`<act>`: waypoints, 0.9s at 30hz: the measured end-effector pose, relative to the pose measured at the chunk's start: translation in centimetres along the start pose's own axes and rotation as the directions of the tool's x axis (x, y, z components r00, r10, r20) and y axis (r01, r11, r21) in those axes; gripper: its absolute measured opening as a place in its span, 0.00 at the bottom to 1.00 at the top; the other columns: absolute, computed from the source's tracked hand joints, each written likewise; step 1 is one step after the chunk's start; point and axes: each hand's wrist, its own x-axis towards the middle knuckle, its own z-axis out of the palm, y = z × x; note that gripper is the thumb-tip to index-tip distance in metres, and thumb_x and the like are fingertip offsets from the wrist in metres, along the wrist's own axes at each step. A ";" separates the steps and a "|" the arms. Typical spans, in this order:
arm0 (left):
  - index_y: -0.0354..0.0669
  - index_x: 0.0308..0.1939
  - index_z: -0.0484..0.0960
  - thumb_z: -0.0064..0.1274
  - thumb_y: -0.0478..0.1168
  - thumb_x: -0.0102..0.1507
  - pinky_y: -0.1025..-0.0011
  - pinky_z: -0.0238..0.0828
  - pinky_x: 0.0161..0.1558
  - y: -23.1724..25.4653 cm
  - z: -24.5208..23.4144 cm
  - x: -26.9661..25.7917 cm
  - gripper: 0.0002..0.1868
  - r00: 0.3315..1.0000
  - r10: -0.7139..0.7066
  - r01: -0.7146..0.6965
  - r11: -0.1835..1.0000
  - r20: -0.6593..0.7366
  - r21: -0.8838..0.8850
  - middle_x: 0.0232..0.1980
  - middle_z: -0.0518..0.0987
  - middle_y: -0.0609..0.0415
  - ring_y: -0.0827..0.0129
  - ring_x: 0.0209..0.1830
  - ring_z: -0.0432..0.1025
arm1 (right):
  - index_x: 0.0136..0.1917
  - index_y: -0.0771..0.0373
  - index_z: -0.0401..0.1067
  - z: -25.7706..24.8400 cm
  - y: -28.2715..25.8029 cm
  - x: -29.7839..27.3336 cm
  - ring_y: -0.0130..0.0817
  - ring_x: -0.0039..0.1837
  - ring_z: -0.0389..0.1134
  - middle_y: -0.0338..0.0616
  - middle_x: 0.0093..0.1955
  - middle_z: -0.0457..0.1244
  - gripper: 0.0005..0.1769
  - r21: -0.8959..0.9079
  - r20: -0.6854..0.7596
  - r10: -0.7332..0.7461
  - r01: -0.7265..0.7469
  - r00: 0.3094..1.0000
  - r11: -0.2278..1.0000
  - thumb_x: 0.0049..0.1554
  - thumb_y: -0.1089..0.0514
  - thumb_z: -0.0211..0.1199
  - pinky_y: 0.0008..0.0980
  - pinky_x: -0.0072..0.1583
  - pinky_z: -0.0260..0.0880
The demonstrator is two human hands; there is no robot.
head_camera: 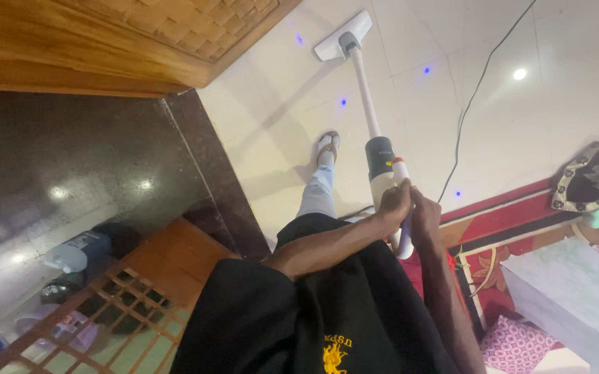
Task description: The person vacuums the floor using a handheld vacuum cleaner, moving the vacuum head across the floor and around objects like pillows and a ball.
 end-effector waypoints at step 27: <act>0.32 0.45 0.76 0.35 0.61 0.72 0.62 0.59 0.15 5.4 -2.9 0.9 0.31 0.992 0.115 -0.105 0.982 0.058 -0.155 0.28 0.74 0.46 0.61 0.17 0.68 | 0.42 0.74 0.76 4.3 -9.6 1.6 0.35 0.27 0.63 0.49 0.28 0.62 0.24 -0.038 0.091 0.136 -0.133 0.986 0.990 0.63 0.47 0.58 0.36 0.30 0.61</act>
